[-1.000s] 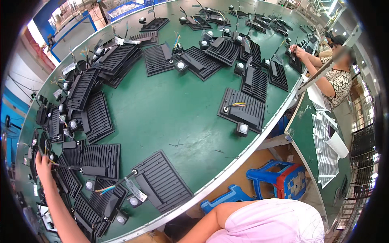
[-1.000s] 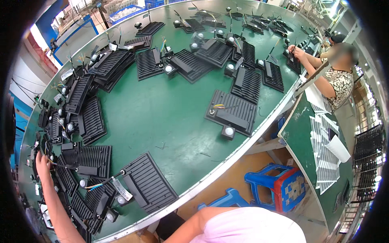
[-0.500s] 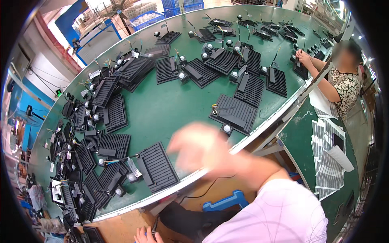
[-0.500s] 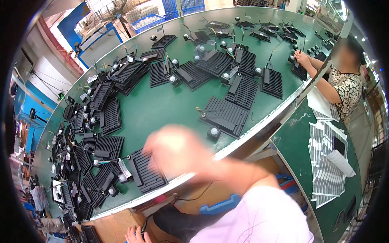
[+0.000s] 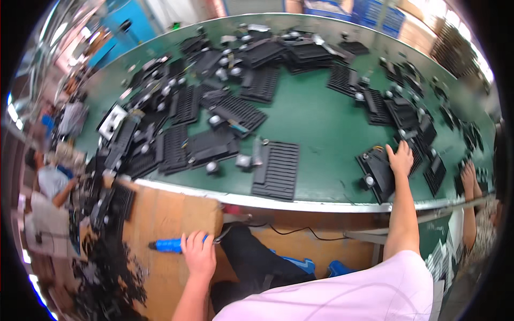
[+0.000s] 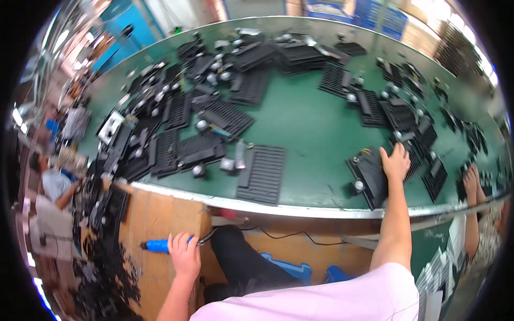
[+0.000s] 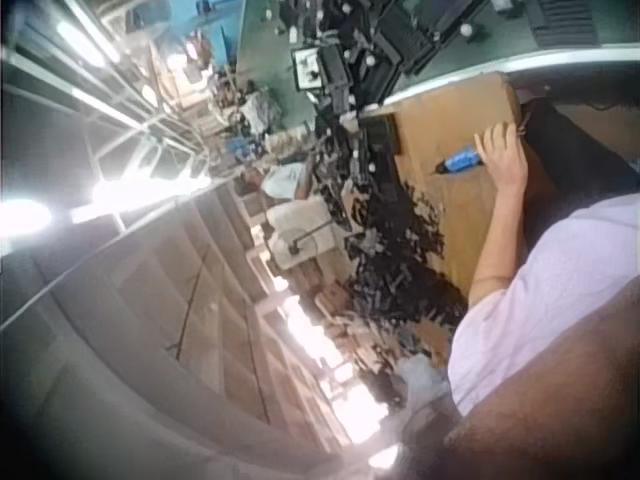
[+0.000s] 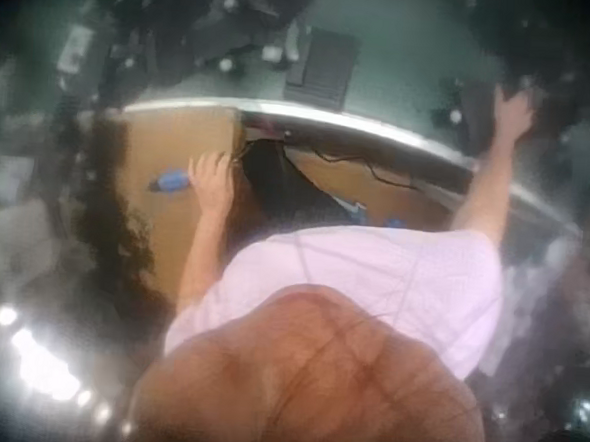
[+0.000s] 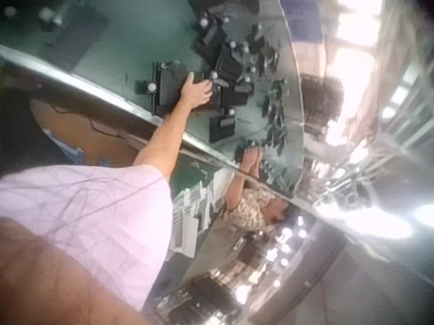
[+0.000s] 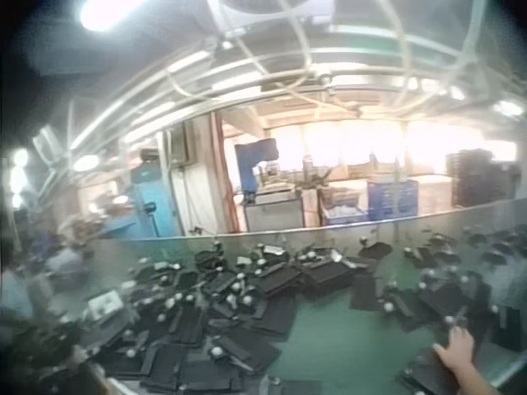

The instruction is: Assemble small electronic lights or sensors by attaching parts using an electric screwdriver.

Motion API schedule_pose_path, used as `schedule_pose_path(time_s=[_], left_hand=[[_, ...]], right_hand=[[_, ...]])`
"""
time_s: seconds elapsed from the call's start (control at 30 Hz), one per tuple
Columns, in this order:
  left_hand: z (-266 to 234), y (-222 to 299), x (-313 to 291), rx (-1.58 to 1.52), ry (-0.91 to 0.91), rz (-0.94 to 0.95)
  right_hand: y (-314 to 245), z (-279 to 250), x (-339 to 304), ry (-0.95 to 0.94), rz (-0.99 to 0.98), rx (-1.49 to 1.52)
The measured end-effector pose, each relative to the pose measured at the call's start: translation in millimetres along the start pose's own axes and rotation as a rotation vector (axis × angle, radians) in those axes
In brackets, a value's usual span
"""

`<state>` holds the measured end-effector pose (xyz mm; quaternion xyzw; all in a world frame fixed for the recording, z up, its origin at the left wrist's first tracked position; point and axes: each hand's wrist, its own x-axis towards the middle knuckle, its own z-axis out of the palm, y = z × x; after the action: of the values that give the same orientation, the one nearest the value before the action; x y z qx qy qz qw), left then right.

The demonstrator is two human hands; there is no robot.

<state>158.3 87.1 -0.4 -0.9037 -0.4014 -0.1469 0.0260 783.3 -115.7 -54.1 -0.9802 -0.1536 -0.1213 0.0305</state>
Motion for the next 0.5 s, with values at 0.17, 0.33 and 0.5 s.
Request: schedule_pose_path(time_s=[0.17, 0.33, 0.5], left_hand=[[-6, -18, -10, -0.049, -0.012, 0.026], [-11, -28, -20, -0.061, -0.010, 0.009], [-39, -7, 5, -0.159, -0.149, -0.056]], right_hand=[[-74, -6, -25, -0.045, -0.067, 0.050], [-135, -10, -46, -0.065, -0.132, 0.033], [-197, -24, -73, -0.071, -0.136, 0.043]])
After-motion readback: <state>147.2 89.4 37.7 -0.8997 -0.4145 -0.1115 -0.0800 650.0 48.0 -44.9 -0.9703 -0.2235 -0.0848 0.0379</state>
